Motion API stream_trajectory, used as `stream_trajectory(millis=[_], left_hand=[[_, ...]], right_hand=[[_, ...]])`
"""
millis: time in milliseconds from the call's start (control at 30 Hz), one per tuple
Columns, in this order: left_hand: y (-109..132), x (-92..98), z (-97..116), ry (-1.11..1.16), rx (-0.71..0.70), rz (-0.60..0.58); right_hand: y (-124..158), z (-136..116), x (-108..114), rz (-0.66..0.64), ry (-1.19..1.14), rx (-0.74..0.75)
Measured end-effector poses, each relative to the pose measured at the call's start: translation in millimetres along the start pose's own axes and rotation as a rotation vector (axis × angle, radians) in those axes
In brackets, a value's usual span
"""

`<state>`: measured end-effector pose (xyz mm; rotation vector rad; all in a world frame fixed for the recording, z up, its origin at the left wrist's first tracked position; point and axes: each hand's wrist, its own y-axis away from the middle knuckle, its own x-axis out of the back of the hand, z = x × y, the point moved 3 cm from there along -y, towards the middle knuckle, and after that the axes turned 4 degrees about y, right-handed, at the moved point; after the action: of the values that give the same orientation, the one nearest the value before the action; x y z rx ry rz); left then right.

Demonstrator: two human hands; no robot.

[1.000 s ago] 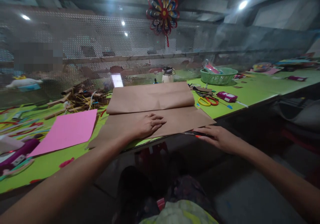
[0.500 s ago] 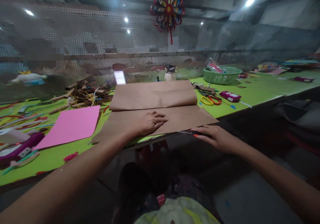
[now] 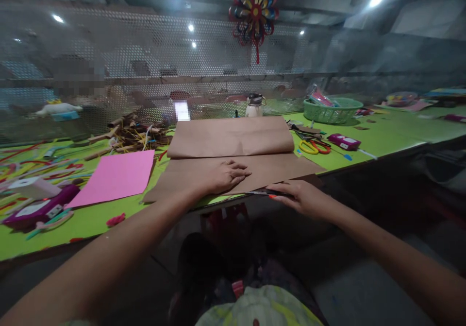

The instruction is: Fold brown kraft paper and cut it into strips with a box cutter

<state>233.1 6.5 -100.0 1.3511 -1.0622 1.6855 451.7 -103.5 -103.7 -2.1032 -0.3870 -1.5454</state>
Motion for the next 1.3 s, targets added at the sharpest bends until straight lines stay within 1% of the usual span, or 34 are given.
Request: stream_trajectory(millis=[200,367,467,567,667,733,767,833,867,900,1000,1100,1167,1300], left_hand=[[-0.4,-0.6,-0.6,-0.011,0.001,0.009],[-0.6,3.0,4.2,-0.063,0.021,-0.026],[-8.7,4.5,13.8,-0.096,0.025,-0.045],[-27.5,1.0,27.5,-0.11,0.038,-0.052],[-45.5,-4.6,39.4,-0.104,0.047,-0.037],[-47.4,-4.1,43.9,-0.087,0.027,0.016],[-43.9,-1.1,44.7,-0.076,0.018,0.069],[-28.8,9.2,43.5,-0.046,0.006,0.187],[-18.4,15.4,41.8,-0.025,-0.003,0.222],[-7.3,21.1,39.6,-0.001,-0.012,0.227],[24.1,31.3,31.3,0.075,-0.043,0.116],[43.6,28.4,20.4,0.087,-0.017,0.06],[48.7,21.7,14.0,0.073,0.005,0.067],[48.8,11.6,8.4,0.085,0.015,0.072]], right_hand=[[-8.4,-8.3,-0.9,-0.006,0.017,0.012],[-14.9,-13.6,-0.3,-0.011,-0.038,0.035],[-10.7,-6.1,5.7,-0.031,-0.1,0.035],[-2.2,7.9,15.2,-0.066,-0.144,0.039],[4.7,20.3,22.7,-0.098,-0.171,0.041],[7.0,24.3,24.7,-0.098,-0.179,0.039],[7.7,25.0,24.6,-0.098,-0.18,0.041],[8.4,24.8,22.8,-0.101,-0.181,0.046],[8.5,24.4,21.4,-0.108,-0.181,0.048],[8.5,23.9,19.9,-0.115,-0.182,0.048],[8.0,22.4,15.9,-0.119,-0.175,0.053],[7.3,19.2,13.0,-0.092,-0.157,0.061],[7.8,16.3,11.0,-0.07,-0.143,0.058],[12.0,11.4,7.4,-0.02,-0.117,0.049]])
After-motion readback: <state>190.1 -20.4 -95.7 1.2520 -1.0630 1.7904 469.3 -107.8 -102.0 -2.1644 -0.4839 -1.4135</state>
